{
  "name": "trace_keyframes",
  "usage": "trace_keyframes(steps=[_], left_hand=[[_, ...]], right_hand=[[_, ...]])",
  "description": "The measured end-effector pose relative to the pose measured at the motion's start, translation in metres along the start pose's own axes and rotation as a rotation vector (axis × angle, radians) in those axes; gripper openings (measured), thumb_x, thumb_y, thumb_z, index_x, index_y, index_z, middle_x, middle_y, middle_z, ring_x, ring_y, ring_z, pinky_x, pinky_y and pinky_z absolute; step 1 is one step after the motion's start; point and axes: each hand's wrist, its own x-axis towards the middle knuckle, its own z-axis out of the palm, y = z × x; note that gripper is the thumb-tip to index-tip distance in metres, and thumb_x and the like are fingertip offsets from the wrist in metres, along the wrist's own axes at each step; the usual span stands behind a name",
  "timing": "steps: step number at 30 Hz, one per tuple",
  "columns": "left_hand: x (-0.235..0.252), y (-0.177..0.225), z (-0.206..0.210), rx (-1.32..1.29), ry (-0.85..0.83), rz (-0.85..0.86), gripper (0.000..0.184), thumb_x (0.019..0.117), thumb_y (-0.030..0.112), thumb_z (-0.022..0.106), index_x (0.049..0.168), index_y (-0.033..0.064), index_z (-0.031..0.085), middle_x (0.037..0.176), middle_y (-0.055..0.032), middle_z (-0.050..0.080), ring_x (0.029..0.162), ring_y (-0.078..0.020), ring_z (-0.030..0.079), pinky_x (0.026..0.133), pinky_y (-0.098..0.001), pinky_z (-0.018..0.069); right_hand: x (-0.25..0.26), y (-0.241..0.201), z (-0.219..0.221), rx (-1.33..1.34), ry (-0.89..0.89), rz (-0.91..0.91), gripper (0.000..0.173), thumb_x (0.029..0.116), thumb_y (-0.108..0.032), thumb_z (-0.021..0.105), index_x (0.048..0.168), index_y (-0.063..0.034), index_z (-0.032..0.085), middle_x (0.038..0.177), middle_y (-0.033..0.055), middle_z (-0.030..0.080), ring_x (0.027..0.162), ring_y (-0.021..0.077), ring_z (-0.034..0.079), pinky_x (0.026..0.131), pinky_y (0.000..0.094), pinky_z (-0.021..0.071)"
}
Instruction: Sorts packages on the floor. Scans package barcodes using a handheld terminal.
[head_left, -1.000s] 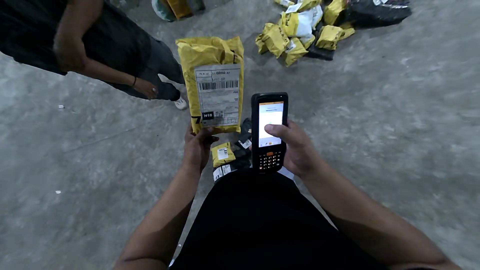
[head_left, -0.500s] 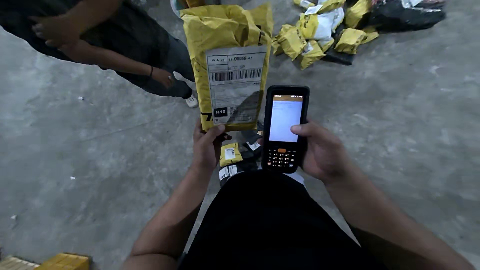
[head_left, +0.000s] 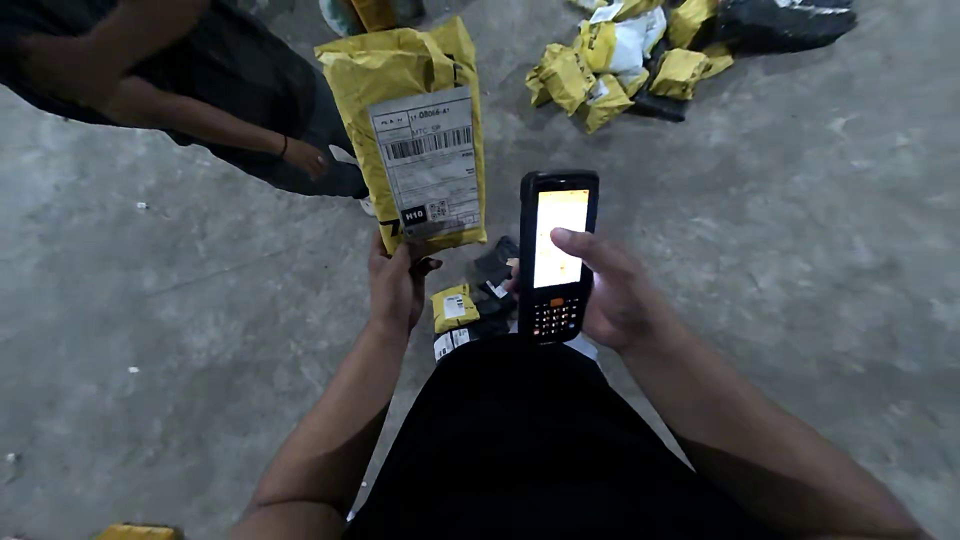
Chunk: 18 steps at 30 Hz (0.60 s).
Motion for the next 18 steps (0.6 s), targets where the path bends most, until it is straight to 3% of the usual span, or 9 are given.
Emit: trace_keyframes(steps=[3, 5, 7, 9, 14, 18], left_hand=[[0.016, 0.001, -0.004, 0.012, 0.060, 0.013, 0.033, 0.0979, 0.006, 0.054, 0.130, 0.0148, 0.048, 0.103, -0.0049, 0.067, 0.083, -0.0169, 0.068, 0.067, -0.0334, 0.0600], [0.033, 0.002, -0.008, 0.008, 0.087, 0.052, 0.045, 0.0936, 0.001, 0.057, 0.135, 0.0116, 0.044, 0.108, -0.0072, 0.065, 0.086, -0.0197, 0.069, 0.068, -0.0375, 0.0615], [0.048, 0.002, -0.011, 0.028, 0.110, 0.083, 0.051, 0.0932, 0.001, 0.059, 0.140, 0.0101, 0.041, 0.114, -0.0095, 0.063, 0.091, -0.0221, 0.068, 0.071, -0.0401, 0.0612], [0.060, 0.002, -0.012, 0.045, 0.133, 0.105, 0.049, 0.0942, 0.002, 0.057, 0.140, 0.0103, 0.041, 0.115, -0.0098, 0.063, 0.092, -0.0221, 0.068, 0.071, -0.0399, 0.0616], [0.072, 0.006, -0.009, 0.004, 0.171, 0.150, 0.047, 0.0935, 0.001, 0.057, 0.137, 0.0095, 0.041, 0.111, -0.0106, 0.062, 0.086, -0.0223, 0.068, 0.067, -0.0391, 0.0612], [0.071, 0.013, -0.008, -0.012, 0.150, 0.170, 0.047, 0.0932, 0.001, 0.057, 0.137, 0.0111, 0.043, 0.110, -0.0093, 0.062, 0.086, -0.0212, 0.067, 0.068, -0.0388, 0.0608]], right_hand=[[-0.004, 0.003, -0.002, 0.010, -0.179, 0.060, 0.061, 0.0989, -0.057, 0.049, 0.143, -0.0156, 0.047, 0.124, 0.0208, 0.067, 0.106, 0.0351, 0.070, 0.086, 0.0513, 0.0613], [-0.006, 0.011, -0.003, 0.037, -0.315, 0.047, 0.068, 0.0999, -0.066, 0.040, 0.144, -0.0146, 0.049, 0.125, 0.0221, 0.066, 0.102, 0.0344, 0.071, 0.083, 0.0477, 0.0627], [-0.008, 0.019, -0.005, 0.185, -0.463, 0.088, 0.063, 0.1038, -0.057, 0.029, 0.143, -0.0123, 0.050, 0.127, 0.0251, 0.063, 0.104, 0.0356, 0.069, 0.086, 0.0474, 0.0608], [-0.014, 0.021, -0.001, 0.263, -0.501, 0.162, 0.061, 0.1061, -0.048, 0.020, 0.140, -0.0101, 0.053, 0.126, 0.0253, 0.064, 0.105, 0.0353, 0.069, 0.087, 0.0468, 0.0606], [-0.022, 0.022, 0.006, 0.306, -0.492, 0.213, 0.060, 0.1075, -0.043, 0.015, 0.140, -0.0098, 0.052, 0.126, 0.0255, 0.064, 0.106, 0.0352, 0.069, 0.088, 0.0460, 0.0603], [-0.024, 0.025, 0.006, 0.296, -0.499, 0.118, 0.060, 0.1067, -0.049, 0.022, 0.139, -0.0088, 0.052, 0.128, 0.0259, 0.062, 0.108, 0.0361, 0.068, 0.089, 0.0488, 0.0591]])
